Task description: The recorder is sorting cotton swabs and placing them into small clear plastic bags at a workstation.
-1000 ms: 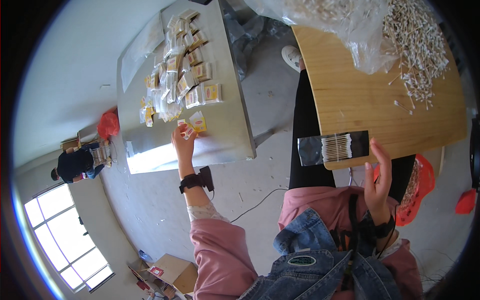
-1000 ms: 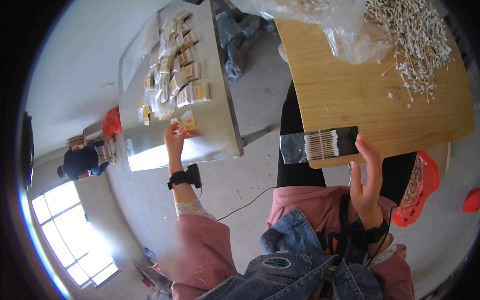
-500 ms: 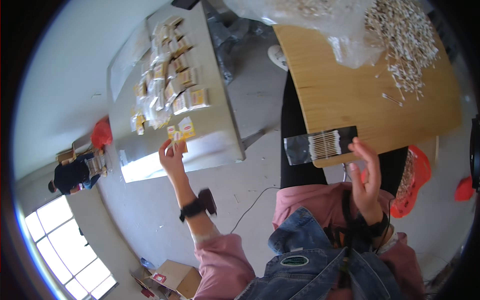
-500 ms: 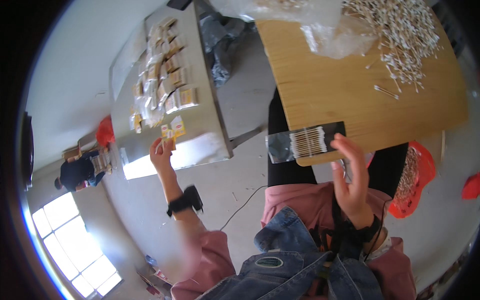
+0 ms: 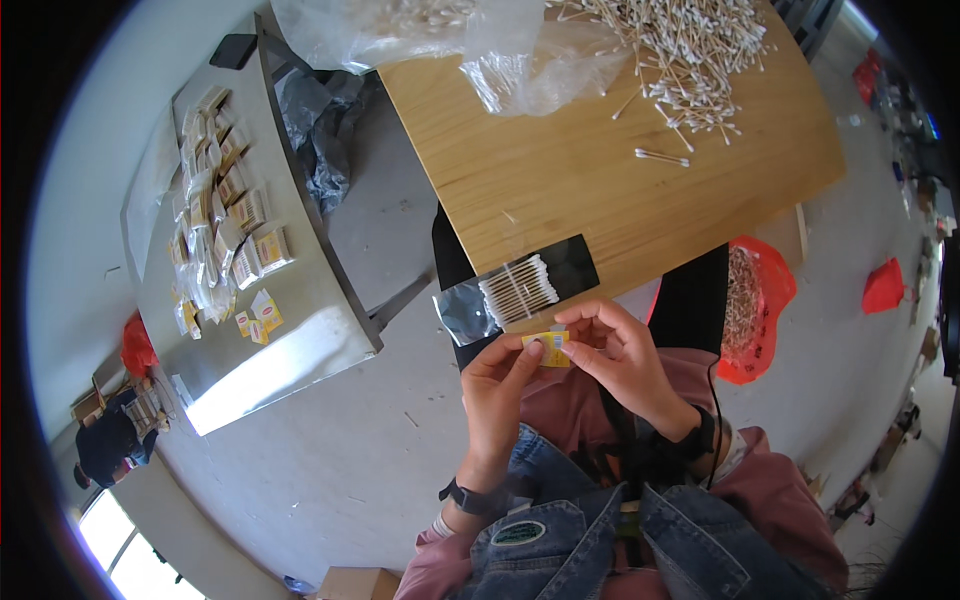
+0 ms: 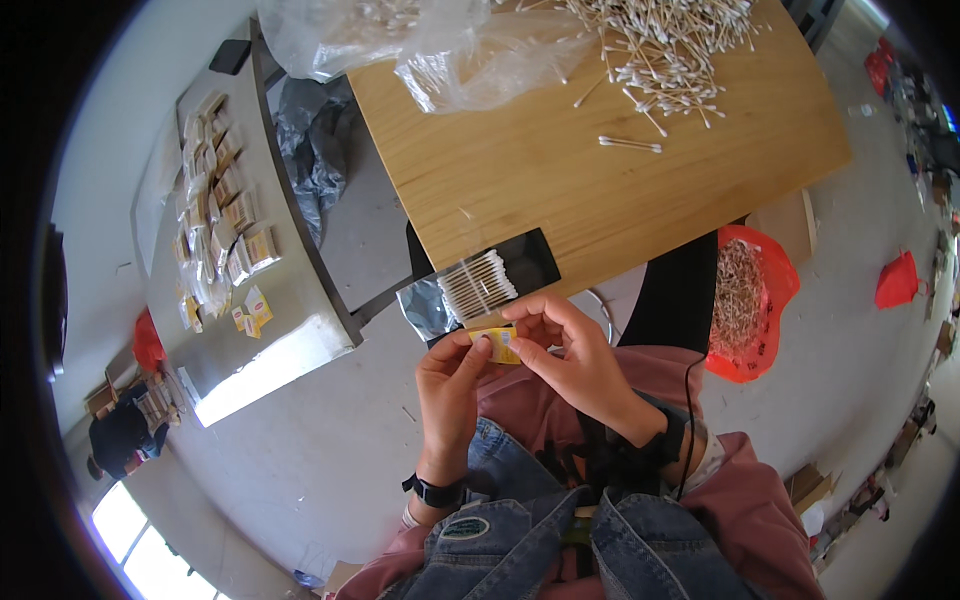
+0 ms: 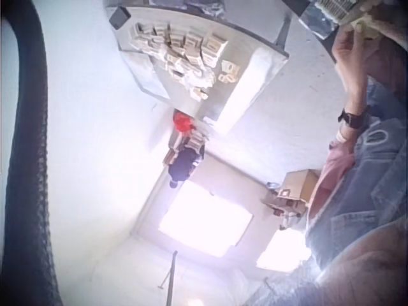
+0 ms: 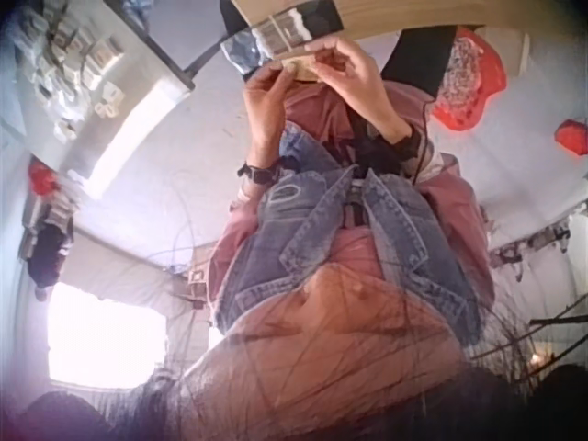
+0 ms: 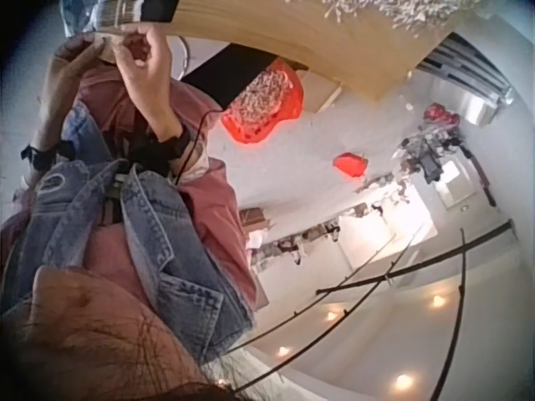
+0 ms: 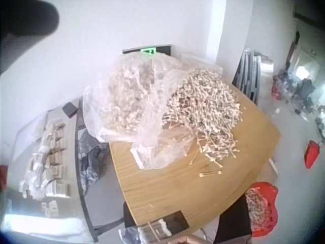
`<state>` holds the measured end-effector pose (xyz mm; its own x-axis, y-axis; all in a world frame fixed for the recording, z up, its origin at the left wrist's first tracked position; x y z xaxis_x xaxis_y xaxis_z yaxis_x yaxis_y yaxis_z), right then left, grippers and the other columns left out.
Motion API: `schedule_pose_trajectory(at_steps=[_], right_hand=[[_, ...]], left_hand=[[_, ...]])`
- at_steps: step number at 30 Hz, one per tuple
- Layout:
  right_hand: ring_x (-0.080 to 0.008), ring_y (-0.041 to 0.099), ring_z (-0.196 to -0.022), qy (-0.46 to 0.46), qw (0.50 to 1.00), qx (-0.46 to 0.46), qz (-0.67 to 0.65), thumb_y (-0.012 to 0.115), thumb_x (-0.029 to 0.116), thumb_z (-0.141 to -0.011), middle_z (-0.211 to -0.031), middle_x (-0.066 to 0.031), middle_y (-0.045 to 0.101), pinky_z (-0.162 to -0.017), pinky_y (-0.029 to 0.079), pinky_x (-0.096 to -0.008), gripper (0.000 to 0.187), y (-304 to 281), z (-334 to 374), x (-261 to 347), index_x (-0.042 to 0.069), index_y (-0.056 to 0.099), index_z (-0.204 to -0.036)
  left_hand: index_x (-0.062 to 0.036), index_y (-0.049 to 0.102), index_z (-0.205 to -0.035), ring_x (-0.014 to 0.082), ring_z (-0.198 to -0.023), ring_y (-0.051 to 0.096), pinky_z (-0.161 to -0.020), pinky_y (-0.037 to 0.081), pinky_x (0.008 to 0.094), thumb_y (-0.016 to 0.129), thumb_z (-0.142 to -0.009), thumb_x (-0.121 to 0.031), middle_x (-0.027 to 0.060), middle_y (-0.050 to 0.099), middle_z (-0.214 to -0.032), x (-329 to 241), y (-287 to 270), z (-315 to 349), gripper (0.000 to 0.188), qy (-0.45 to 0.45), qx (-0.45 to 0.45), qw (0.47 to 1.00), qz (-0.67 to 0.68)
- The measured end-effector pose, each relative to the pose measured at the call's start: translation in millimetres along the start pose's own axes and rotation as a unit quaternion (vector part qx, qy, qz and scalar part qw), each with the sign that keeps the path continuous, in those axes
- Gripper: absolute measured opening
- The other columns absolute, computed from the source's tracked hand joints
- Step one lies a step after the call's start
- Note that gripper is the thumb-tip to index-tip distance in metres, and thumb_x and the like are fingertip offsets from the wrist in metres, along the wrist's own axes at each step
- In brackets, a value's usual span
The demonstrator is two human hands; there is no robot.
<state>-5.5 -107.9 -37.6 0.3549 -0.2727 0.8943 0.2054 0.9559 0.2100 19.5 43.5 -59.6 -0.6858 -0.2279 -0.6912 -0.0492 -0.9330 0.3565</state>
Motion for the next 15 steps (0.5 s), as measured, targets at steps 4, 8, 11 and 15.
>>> schedule_pose_trajectory(at_steps=[4, 8, 11, 15], right_hand=[[-0.0046, 0.060, -0.086, 0.035, 0.999, -0.011, -0.021, 0.065, 0.002, -0.092, -0.096, -0.0009, 0.063, -0.076, 0.048, -0.0210, 0.022, -10, 6, -8, 0.002, 0.060, -0.113], [-0.0058, 0.060, -0.086, 0.071, 0.984, 0.103, 0.130, 0.069, 0.004, -0.089, -0.093, -0.0004, 0.063, -0.075, 0.048, -0.0233, 0.020, 4, 12, -5, 0.002, 0.059, -0.107], [-0.0073, 0.062, -0.084, 0.072, 0.976, 0.134, 0.158, 0.074, 0.010, -0.087, -0.091, -0.0016, 0.066, -0.072, 0.048, -0.0231, 0.024, 15, 15, 1, 0.003, 0.060, -0.106], [-0.0084, 0.063, -0.084, 0.087, 0.987, 0.112, 0.072, 0.075, 0.007, -0.088, -0.093, -0.0036, 0.067, -0.072, 0.050, -0.0246, 0.023, 1, 8, 4, 0.001, 0.062, -0.106]], left_hand=[[0.0046, 0.062, -0.111, 0.0131, -0.088, 0.068, -0.077, 0.057, 0.0250, 0.069, -0.092, -0.001, 0.0078, 0.071, -0.096, 1, 5, 2, 0.021, -0.003, 0.002, 0.999, -0.035], [-0.0003, 0.056, -0.109, 0.0142, -0.087, 0.069, -0.077, 0.056, 0.0248, 0.073, -0.086, 0.004, 0.0100, 0.072, -0.095, -10, 0, 9, 0.029, 0.044, -0.022, 0.996, -0.067], [-0.0012, 0.054, -0.109, 0.0142, -0.086, 0.069, -0.077, 0.055, 0.0250, 0.076, -0.084, 0.004, 0.0105, 0.072, -0.094, -12, 0, 14, 0.034, 0.035, -0.008, 0.992, -0.120], [0.0004, 0.051, -0.110, 0.0166, -0.086, 0.072, -0.075, 0.056, 0.0269, 0.077, -0.084, 0.000, 0.0118, 0.073, -0.093, -27, 13, 13, 0.037, 0.047, 0.049, 0.940, -0.334]])
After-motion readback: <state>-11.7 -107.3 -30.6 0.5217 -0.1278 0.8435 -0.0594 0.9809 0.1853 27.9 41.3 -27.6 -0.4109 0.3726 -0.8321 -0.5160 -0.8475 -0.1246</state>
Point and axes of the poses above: each hand's wrist, its own z-axis away from the middle knuckle, its own y-axis out of the palm, x = y × z, the point moved 8 cm from there along -z, towards the middle knuckle
